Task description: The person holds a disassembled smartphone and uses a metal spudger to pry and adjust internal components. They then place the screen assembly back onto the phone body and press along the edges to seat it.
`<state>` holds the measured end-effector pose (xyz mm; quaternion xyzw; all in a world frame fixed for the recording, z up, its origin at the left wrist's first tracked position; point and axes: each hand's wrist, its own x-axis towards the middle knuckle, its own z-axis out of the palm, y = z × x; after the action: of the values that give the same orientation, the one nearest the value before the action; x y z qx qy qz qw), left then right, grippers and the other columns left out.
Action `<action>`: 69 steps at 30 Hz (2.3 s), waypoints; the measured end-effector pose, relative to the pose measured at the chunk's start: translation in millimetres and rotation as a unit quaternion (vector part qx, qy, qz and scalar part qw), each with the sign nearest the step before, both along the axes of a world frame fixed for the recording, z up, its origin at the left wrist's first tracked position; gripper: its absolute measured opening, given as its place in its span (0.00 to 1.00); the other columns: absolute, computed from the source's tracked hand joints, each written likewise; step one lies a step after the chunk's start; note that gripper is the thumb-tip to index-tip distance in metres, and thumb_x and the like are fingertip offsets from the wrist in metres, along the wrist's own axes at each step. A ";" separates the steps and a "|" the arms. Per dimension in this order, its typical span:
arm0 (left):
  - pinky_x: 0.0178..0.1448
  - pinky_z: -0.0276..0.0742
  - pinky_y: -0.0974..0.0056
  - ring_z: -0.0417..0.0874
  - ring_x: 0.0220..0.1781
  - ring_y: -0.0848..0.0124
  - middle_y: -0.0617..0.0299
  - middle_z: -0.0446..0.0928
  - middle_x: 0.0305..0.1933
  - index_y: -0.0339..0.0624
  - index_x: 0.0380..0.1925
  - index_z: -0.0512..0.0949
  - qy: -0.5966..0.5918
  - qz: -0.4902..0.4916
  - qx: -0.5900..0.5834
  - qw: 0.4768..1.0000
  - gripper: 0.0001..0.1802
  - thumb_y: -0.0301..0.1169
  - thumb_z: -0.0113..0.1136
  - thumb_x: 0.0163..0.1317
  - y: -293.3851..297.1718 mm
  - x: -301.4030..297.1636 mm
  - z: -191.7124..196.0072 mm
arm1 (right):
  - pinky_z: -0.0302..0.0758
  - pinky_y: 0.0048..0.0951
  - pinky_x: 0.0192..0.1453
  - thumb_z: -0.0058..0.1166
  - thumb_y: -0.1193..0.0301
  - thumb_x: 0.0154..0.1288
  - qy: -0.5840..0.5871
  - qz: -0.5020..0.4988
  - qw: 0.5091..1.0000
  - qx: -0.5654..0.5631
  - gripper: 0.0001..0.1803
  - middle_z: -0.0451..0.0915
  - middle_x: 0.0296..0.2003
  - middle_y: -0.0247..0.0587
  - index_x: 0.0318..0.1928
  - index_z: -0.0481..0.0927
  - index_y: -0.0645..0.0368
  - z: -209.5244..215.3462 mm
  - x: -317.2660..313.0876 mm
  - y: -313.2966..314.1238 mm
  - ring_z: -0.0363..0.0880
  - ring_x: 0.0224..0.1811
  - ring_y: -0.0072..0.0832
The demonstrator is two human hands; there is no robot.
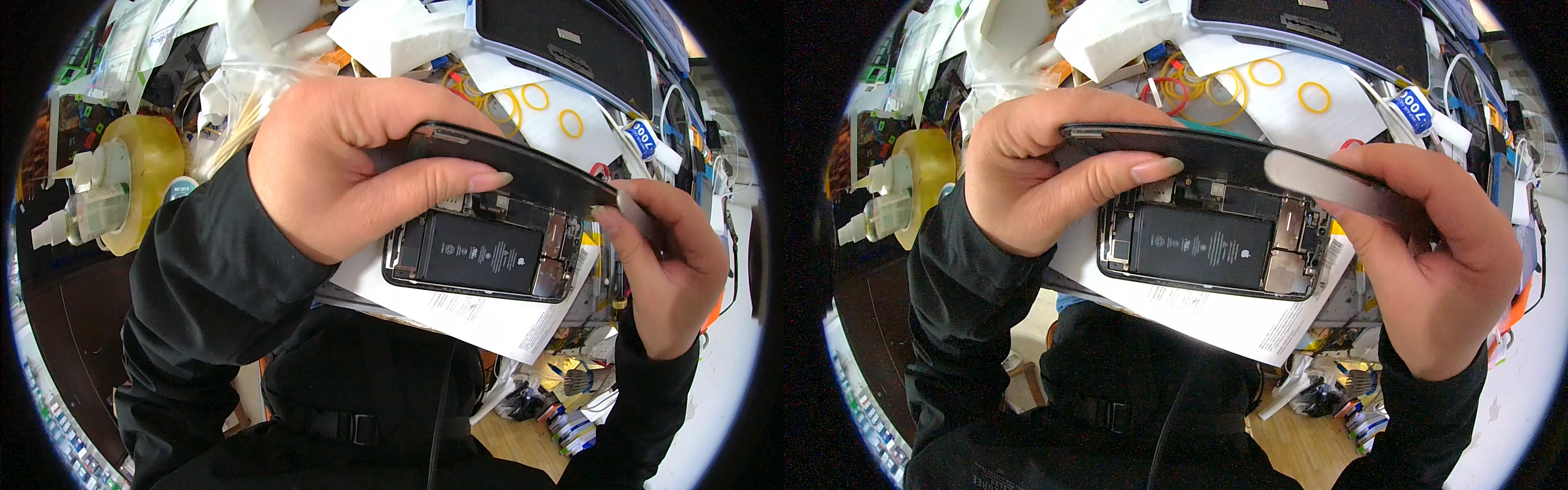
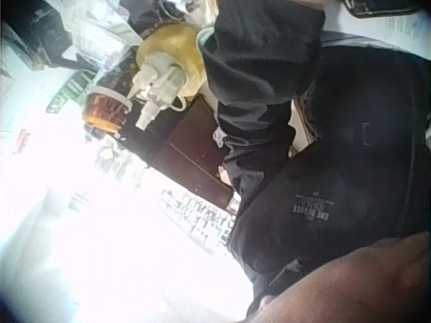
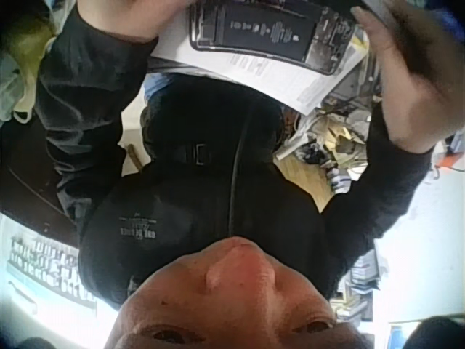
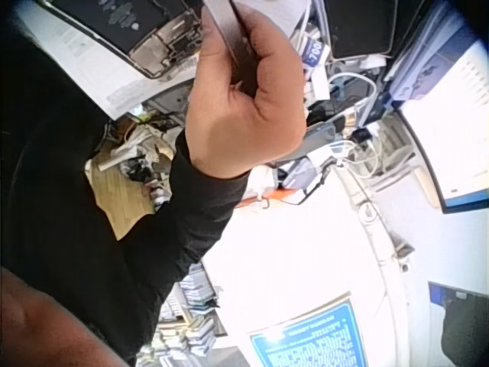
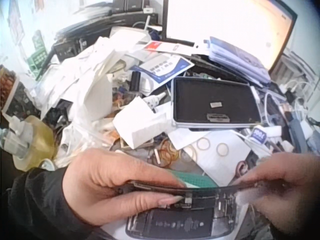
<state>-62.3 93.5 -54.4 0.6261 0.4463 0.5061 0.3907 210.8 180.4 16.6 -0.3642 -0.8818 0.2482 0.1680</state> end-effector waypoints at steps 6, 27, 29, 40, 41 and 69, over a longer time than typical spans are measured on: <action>0.51 0.84 0.68 0.89 0.44 0.70 0.53 0.89 0.44 0.32 0.49 0.86 0.012 0.001 -0.017 1.000 0.13 0.21 0.72 0.64 -0.5 -1.6 2.1 | 0.72 0.19 0.39 0.57 0.89 0.58 0.071 -0.067 0.992 0.085 0.22 0.88 0.52 0.47 0.54 0.85 0.65 10.3 3.4 -22.3 0.82 0.41 0.19; 0.48 0.84 0.71 0.89 0.41 0.74 0.55 0.90 0.40 0.31 0.48 0.86 -0.099 0.000 -0.008 0.995 0.12 0.20 0.71 0.64 4.0 -0.6 -2.0 | 0.83 0.37 0.53 0.53 0.75 0.75 -0.119 0.154 0.979 0.055 0.08 0.85 0.54 0.61 0.49 0.80 0.65 -8.6 -37.0 -56.3 0.89 0.50 0.49; 0.48 0.84 0.71 0.89 0.41 0.74 0.55 0.90 0.40 0.31 0.48 0.86 0.010 -0.002 -0.084 0.996 0.12 0.20 0.71 0.64 2.0 -5.4 3.7 | 0.83 0.37 0.53 0.54 0.76 0.74 -0.109 0.144 0.982 0.054 0.08 0.86 0.54 0.61 0.49 0.81 0.65 -11.0 -37.9 -57.2 0.89 0.50 0.49; 0.59 0.85 0.64 0.90 0.51 0.66 0.49 0.88 0.50 0.30 0.55 0.83 0.029 -0.003 0.035 0.999 0.24 0.15 0.73 0.56 1.6 -7.4 -13.8 | 0.79 0.33 0.42 0.59 0.83 0.64 -0.108 0.157 0.978 0.087 0.13 0.87 0.53 0.56 0.49 0.82 0.64 -13.0 -40.3 -57.0 0.86 0.38 0.43; 0.60 0.85 0.64 0.89 0.53 0.66 0.48 0.87 0.53 0.31 0.57 0.82 0.049 -0.004 0.036 0.998 0.26 0.15 0.74 0.56 1.5 -9.4 -12.9 | 0.79 0.33 0.40 0.60 0.84 0.62 -0.101 0.162 0.977 0.093 0.15 0.86 0.53 0.56 0.50 0.82 0.64 -14.0 -40.3 -56.7 0.85 0.36 0.42; 0.53 0.87 0.58 0.91 0.44 0.56 0.50 0.89 0.44 0.32 0.45 0.87 0.088 -0.032 0.051 0.994 0.19 0.14 0.70 0.51 8.0 -7.1 7.0 | 0.80 0.30 0.34 0.61 0.78 0.63 0.040 0.057 0.985 0.159 0.15 0.85 0.56 0.47 0.52 0.84 0.60 -47.3 -45.5 -94.9 0.83 0.30 0.35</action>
<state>-69.4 101.4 -47.4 0.7013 0.4327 0.4583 0.3331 165.3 85.5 -30.8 -0.2715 -0.9220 0.1281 0.2445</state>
